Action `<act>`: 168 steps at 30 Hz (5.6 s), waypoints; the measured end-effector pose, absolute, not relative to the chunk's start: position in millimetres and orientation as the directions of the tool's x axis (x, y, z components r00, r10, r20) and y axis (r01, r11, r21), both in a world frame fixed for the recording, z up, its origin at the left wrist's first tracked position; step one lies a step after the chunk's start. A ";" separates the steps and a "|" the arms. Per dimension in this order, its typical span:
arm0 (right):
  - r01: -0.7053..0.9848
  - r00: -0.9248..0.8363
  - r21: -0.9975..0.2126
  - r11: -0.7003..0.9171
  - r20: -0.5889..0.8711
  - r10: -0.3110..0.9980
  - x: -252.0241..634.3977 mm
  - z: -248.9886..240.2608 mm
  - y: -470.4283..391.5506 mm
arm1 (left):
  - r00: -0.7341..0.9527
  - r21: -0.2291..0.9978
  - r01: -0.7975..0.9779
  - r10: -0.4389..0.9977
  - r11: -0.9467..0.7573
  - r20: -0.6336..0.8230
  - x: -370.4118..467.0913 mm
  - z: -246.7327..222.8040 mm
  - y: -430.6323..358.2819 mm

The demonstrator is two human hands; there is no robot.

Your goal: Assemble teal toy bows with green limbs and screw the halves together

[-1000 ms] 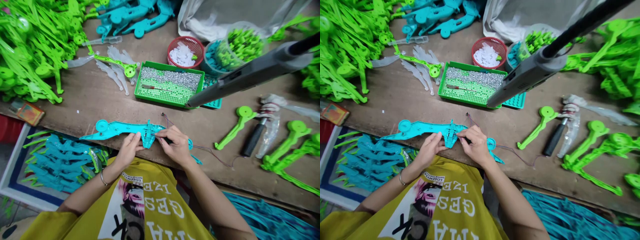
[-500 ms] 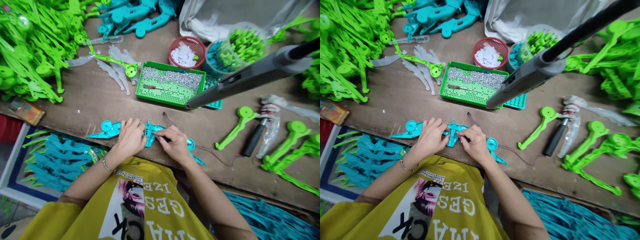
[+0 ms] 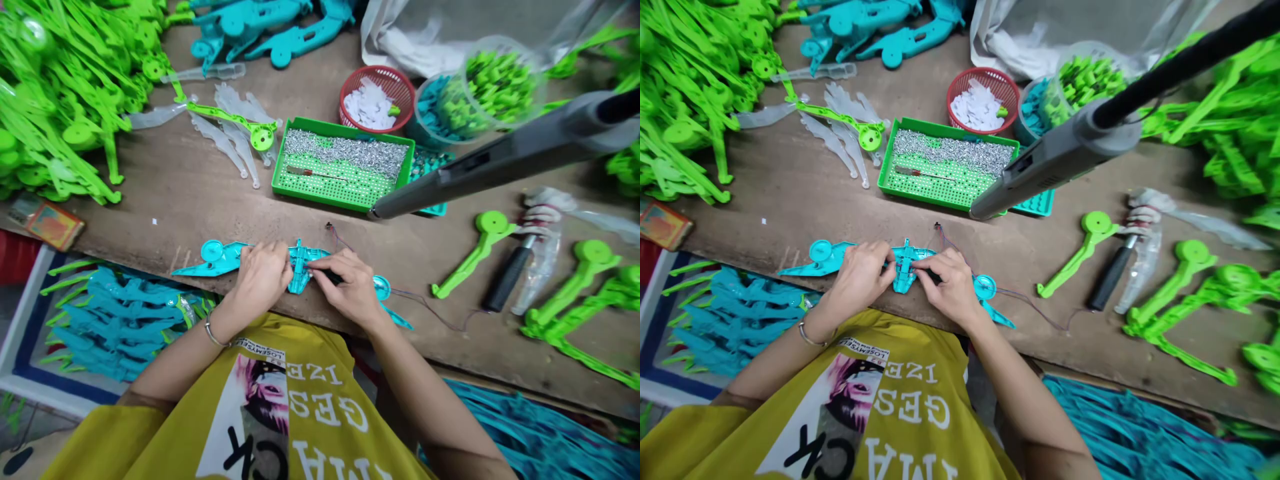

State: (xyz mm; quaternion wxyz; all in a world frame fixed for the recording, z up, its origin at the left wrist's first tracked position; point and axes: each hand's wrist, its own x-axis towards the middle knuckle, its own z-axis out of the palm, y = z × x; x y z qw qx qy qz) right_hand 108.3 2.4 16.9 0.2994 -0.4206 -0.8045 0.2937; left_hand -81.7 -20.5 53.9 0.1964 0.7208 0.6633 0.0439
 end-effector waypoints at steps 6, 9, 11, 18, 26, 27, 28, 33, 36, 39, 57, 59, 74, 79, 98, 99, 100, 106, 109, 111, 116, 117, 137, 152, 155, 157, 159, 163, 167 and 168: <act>0.536 -0.524 -0.682 0.497 0.193 0.830 110.6 20.3 1.9 | 0.064 0.602 0.798 0.997 -0.029 -0.037 -100.1 44.9 -21.9; 0.541 -0.538 -0.683 0.491 0.167 0.826 112.1 20.4 2.7 | 0.054 0.640 0.765 0.997 -0.075 0.053 -108.9 42.6 -23.7; 0.552 -0.537 -0.683 0.478 0.147 0.831 112.4 20.1 3.1 | 0.036 0.644 0.758 0.993 -0.103 0.116 -112.0 41.0 -25.5; 0.586 -0.527 -0.678 0.444 0.097 0.844 105.8 26.9 2.4 | 0.004 0.672 0.723 0.974 -0.159 0.226 -113.0 32.6 -30.3; 0.718 -0.417 -0.658 0.226 -0.147 0.897 89.3 37.0 14.6 | -0.014 0.691 0.700 0.964 -0.181 0.267 -114.0 28.8 -31.8; 0.729 -0.410 -0.652 0.207 -0.174 0.895 87.2 38.1 16.4 | -0.015 0.690 0.700 0.963 -0.183 0.271 -114.3 28.2 -32.2; 0.744 -0.400 -0.641 0.189 -0.200 0.894 84.9 39.3 17.7 | -0.017 0.689 0.700 0.961 -0.186 0.276 -114.7 27.5 -32.6; 0.837 -0.325 -0.531 0.131 -0.292 0.900 73.0 42.4 17.7 | -0.001 0.692 0.682 0.946 -0.236 0.323 -116.9 23.2 -35.3; 0.843 -0.347 -0.509 0.172 -0.271 0.898 72.4 42.3 17.3 | 0.015 0.686 0.676 0.936 -0.269 0.353 -118.4 21.4 -36.7; 0.767 -0.400 -0.590 0.253 -0.131 0.907 80.9 45.6 22.0 | -0.022 0.705 0.665 0.938 -0.246 0.347 -119.7 20.8 -38.4; 0.661 -0.382 -0.651 0.373 0.136 0.914 140.8 48.1 14.7 | -0.480 0.765 0.644 0.774 -0.008 0.413 -154.1 42.2 -43.2; 0.734 -0.277 -0.604 0.310 0.150 0.949 141.7 46.2 9.7 | -0.505 0.728 0.685 0.740 0.030 0.445 -168.3 47.4 -48.7; 0.505 -0.178 -0.848 0.159 0.078 0.981 114.0 29.6 18.1 | -0.807 0.997 -0.013 0.588 0.079 -0.057 -211.4 19.1 -47.2; 0.641 -0.387 -0.612 0.463 0.264 0.884 120.8 24.6 2.8 | -0.825 0.989 -0.126 0.546 0.073 -0.145 -212.2 27.4 -44.1; 0.736 -0.429 -0.353 0.578 0.418 0.801 158.4 5.5 13.3 | -0.730 0.928 -0.363 0.644 -0.079 -0.230 -198.3 22.6 -42.1; 0.750 -0.420 -0.326 0.575 0.436 0.796 165.4 7.4 12.6 | -0.707 0.924 -0.375 0.667 -0.071 -0.236 -192.0 23.2 -40.8; 0.771 -0.412 -0.291 0.567 0.452 0.791 171.1 10.6 12.1 | -0.682 0.918 -0.392 0.689 -0.061 -0.246 -185.7 24.1 -39.6; 0.739 -0.353 -0.383 0.555 0.482 0.802 136.2 49.1 18.6 | -0.512 0.840 -0.541 0.781 0.030 -0.357 -154.9 39.3 -30.1; 0.532 -0.454 -0.573 0.623 0.428 0.782 75.7 60.7 24.8 | -0.477 0.829 -0.557 0.801 0.044 -0.363 -144.1 48.7 -25.2; 0.435 -0.473 -0.749 0.500 0.283 0.835 35.3 62.0 28.1 | -0.480 0.839 -0.542 0.803 0.045 -0.353 -138.5 52.0 -23.8; 0.217 -0.427 -0.976 0.024 -0.073 0.901 -17.1 60.4 38.3 | -0.508 0.933 -0.358 0.829 0.043 -0.234 -133.5 49.7 -25.1; 0.195 -0.410 -0.981 -0.002 -0.084 0.908 -17.8 60.9 41.7 | -0.489 0.957 -0.289 0.853 0.036 -0.180 -135.7 49.0 -23.4; 0.367 -0.335 -0.930 0.027 -0.105 0.936 35.1 63.4 53.3 | 0.219 0.231 0.933 0.944 -0.276 0.246 -249.3 29.8 182.5; 0.441 -0.308 -0.886 0.145 0.002 0.951 51.7 42.6 55.8 | -0.029 0.092 0.996 0.931 -0.005 0.364 -272.3 47.7 105.0; 0.454 -0.352 -0.877 0.156 -0.016 0.936 59.0 38.5 56.7 | -0.330 0.123 0.943 0.818 0.310 0.470 -313.3 57.2 89.4; 0.456 -0.367 -0.876 0.156 -0.025 0.930 62.4 35.9 55.8 | -0.424 0.151 0.902 0.761 0.406 0.491 -338.4 63.7 82.7; 0.459 -0.371 -0.875 0.154 -0.031 0.928 63.6 34.4 54.5 | -0.420 0.158 0.905 0.766 0.395 0.487 -354.8 70.0 76.1; 0.462 -0.357 -0.872 0.163 -0.015 0.934 60.2 36.2 53.9 | -0.345 0.151 0.938 0.786 0.313 0.513 -355.1 79.7 54.7; 0.443 -0.317 -0.882 0.163 0.016 0.948 51.1 42.9 57.0 | -0.341 0.175 0.938 0.710 0.299 0.617 -338.5 76.2 37.2; 0.437 -0.319 -0.885 0.162 0.016 0.948 48.0 44.7 57.6 | -0.344 0.177 0.937 0.710 0.301 0.615 -337.0 73.4 38.3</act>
